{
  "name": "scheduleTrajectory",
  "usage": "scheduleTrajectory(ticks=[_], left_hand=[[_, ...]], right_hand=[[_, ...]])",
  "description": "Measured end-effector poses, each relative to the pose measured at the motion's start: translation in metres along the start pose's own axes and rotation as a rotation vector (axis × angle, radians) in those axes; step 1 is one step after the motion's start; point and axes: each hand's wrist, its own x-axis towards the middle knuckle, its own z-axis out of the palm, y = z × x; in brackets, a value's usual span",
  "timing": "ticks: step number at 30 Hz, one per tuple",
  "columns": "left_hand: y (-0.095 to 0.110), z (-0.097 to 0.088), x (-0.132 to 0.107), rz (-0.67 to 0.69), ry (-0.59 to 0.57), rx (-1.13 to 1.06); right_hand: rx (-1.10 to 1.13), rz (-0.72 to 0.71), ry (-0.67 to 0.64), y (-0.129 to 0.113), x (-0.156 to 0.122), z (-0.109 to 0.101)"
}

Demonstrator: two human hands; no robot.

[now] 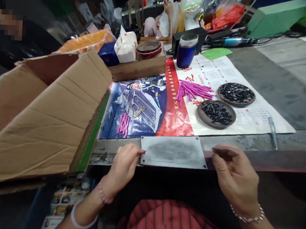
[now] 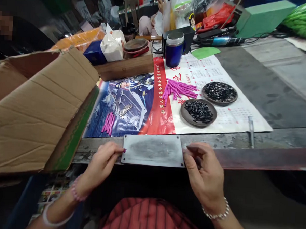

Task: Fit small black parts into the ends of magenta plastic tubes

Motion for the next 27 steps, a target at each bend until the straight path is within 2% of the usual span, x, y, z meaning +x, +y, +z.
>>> scheduleTrajectory(ticks=[3,8,11,14,16,18,20,23,26,27], left_hand=[[-0.002,0.005,0.02,0.07,-0.09,0.107],[0.037,0.043,0.057,0.241,-0.198,0.08],[0.046,0.046,0.063,0.309,-0.236,0.056],[0.032,0.026,0.049,0.255,-0.21,0.027],[0.018,0.013,0.039,0.121,-0.158,-0.013],[0.011,0.011,0.035,0.062,-0.128,-0.043],[0.014,0.019,0.036,0.061,-0.117,-0.063],[0.03,0.042,0.042,0.088,-0.091,-0.101],[0.048,0.058,0.042,0.088,-0.014,-0.171],[0.053,0.061,0.038,0.051,0.02,-0.241]], right_hand=[[-0.067,-0.044,0.004,0.006,-0.001,0.004],[-0.148,-0.251,0.075,0.003,0.002,0.021],[-0.151,-0.26,0.08,0.003,0.001,0.021],[-0.103,-0.229,0.086,0.007,-0.002,0.018],[-0.087,-0.253,0.103,0.008,-0.002,0.018],[-0.102,-0.296,0.118,0.009,-0.001,0.02],[-0.126,-0.306,0.122,0.007,0.001,0.022],[-0.087,-0.242,0.082,-0.002,0.0,0.02],[-0.007,-0.202,-0.045,-0.021,-0.01,0.015],[0.016,-0.2,-0.104,-0.028,-0.015,0.015]])
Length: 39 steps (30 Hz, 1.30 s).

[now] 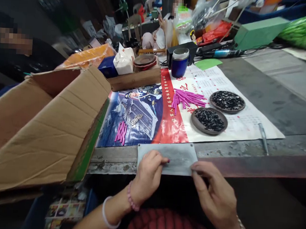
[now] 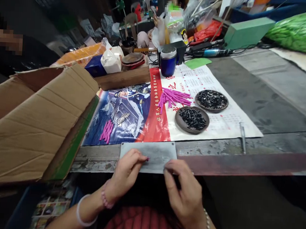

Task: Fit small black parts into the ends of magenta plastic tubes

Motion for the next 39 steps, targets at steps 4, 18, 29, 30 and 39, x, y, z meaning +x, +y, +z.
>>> scheduleTrajectory(ticks=[4,18,29,30,39], left_hand=[[0.022,0.008,-0.023,-0.385,0.135,-0.6],[0.048,0.032,-0.067,-0.487,0.306,-1.008],[0.054,0.052,-0.079,-0.4,0.362,-0.96],[0.055,0.052,-0.079,-0.393,0.356,-0.981],[0.059,0.048,-0.079,-0.381,0.42,-0.898]], right_hand=[[0.116,0.087,-0.211,-0.024,-0.01,0.01],[0.177,0.124,-0.206,-0.046,-0.005,0.036],[0.064,0.074,-0.17,-0.041,-0.017,0.042],[0.112,0.141,-0.184,-0.04,-0.019,0.042],[0.167,0.01,-0.022,-0.033,-0.034,0.046]])
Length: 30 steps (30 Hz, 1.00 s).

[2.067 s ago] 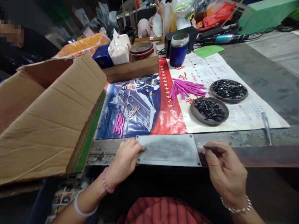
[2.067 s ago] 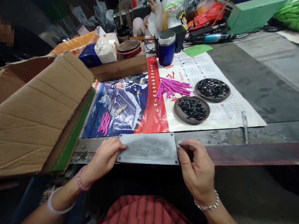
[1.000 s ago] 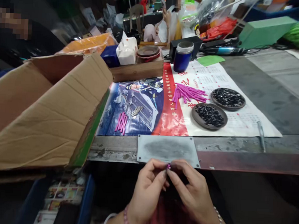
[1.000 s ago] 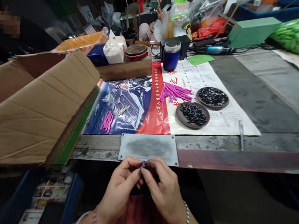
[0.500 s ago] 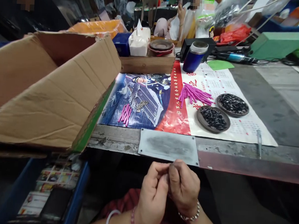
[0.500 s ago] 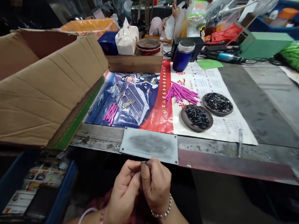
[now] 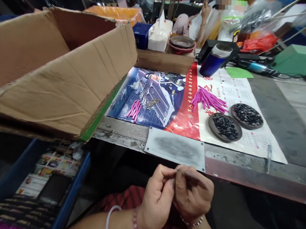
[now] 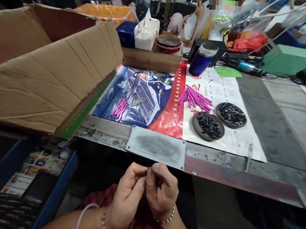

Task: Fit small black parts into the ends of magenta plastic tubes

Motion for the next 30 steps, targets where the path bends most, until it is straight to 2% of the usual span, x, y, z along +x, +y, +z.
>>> scheduleTrajectory(ticks=[3,5,9,11,14,17,21,23,26,27,28,30], left_hand=[[-0.003,0.0,-0.001,0.013,0.005,0.018],[-0.005,0.0,-0.001,0.015,-0.003,0.013],[-0.005,0.001,-0.002,-0.001,-0.029,-0.033],[-0.003,0.0,-0.002,-0.003,-0.028,-0.041],[0.0,-0.001,-0.002,0.014,-0.005,0.007],[0.001,-0.002,0.0,0.03,-0.008,0.051],[-0.002,-0.001,0.002,0.036,0.0,0.096],[-0.002,-0.003,0.003,0.036,-0.032,0.136],[0.004,-0.01,0.005,0.063,-0.18,0.29],[0.007,-0.014,0.006,0.085,-0.224,0.367],[0.011,-0.017,0.007,0.111,-0.25,0.446],[0.017,-0.024,0.009,0.169,-0.252,0.58]], right_hand=[[-0.048,-0.047,-0.025,-0.005,0.008,0.001],[-0.078,-0.003,0.0,-0.01,0.012,-0.001],[0.146,0.36,-0.093,-0.015,0.014,-0.007],[0.21,0.417,-0.108,-0.014,0.01,-0.008],[0.042,0.246,-0.008,-0.006,0.001,-0.006],[-0.033,0.05,0.01,-0.001,-0.004,-0.001],[-0.067,0.013,0.027,-0.004,0.003,0.002],[-0.029,0.153,-0.01,-0.008,0.01,-0.002],[0.258,0.529,-0.165,-0.01,0.018,-0.014],[0.359,0.606,-0.198,-0.01,0.019,-0.019],[0.418,0.628,-0.212,-0.01,0.02,-0.023],[0.408,0.584,-0.233,-0.009,0.02,-0.03]])
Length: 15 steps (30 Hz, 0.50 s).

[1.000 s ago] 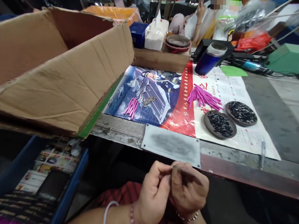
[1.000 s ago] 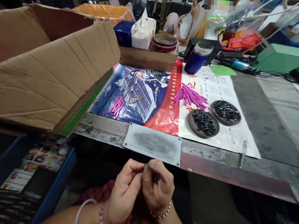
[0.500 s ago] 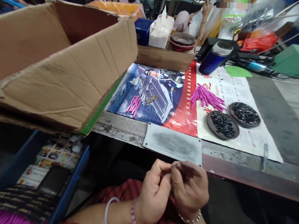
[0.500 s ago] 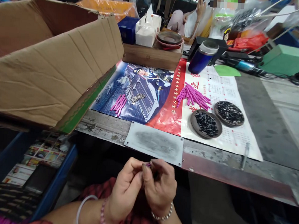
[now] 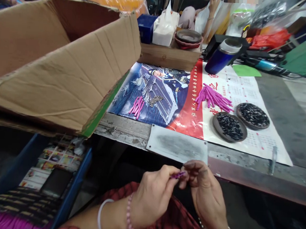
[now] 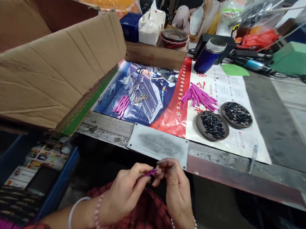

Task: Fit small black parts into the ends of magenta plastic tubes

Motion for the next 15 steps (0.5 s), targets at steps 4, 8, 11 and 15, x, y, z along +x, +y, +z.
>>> scheduleTrajectory(ticks=[4,8,11,15], left_hand=[[0.0005,-0.0086,-0.0017,0.075,0.04,0.176],[-0.0005,-0.0087,-0.0052,0.116,0.061,0.275],[-0.0013,-0.0088,-0.0061,0.124,0.053,0.287],[-0.0024,-0.008,-0.0057,0.123,0.026,0.292]], right_hand=[[-0.225,-0.068,-0.071,-0.0043,-0.003,-0.0024],[-0.323,-0.098,-0.096,-0.007,-0.002,0.0008],[-0.436,-0.166,-0.101,-0.0062,-0.0013,0.0003],[-0.575,-0.275,-0.088,-0.0064,-0.0016,0.0001]])
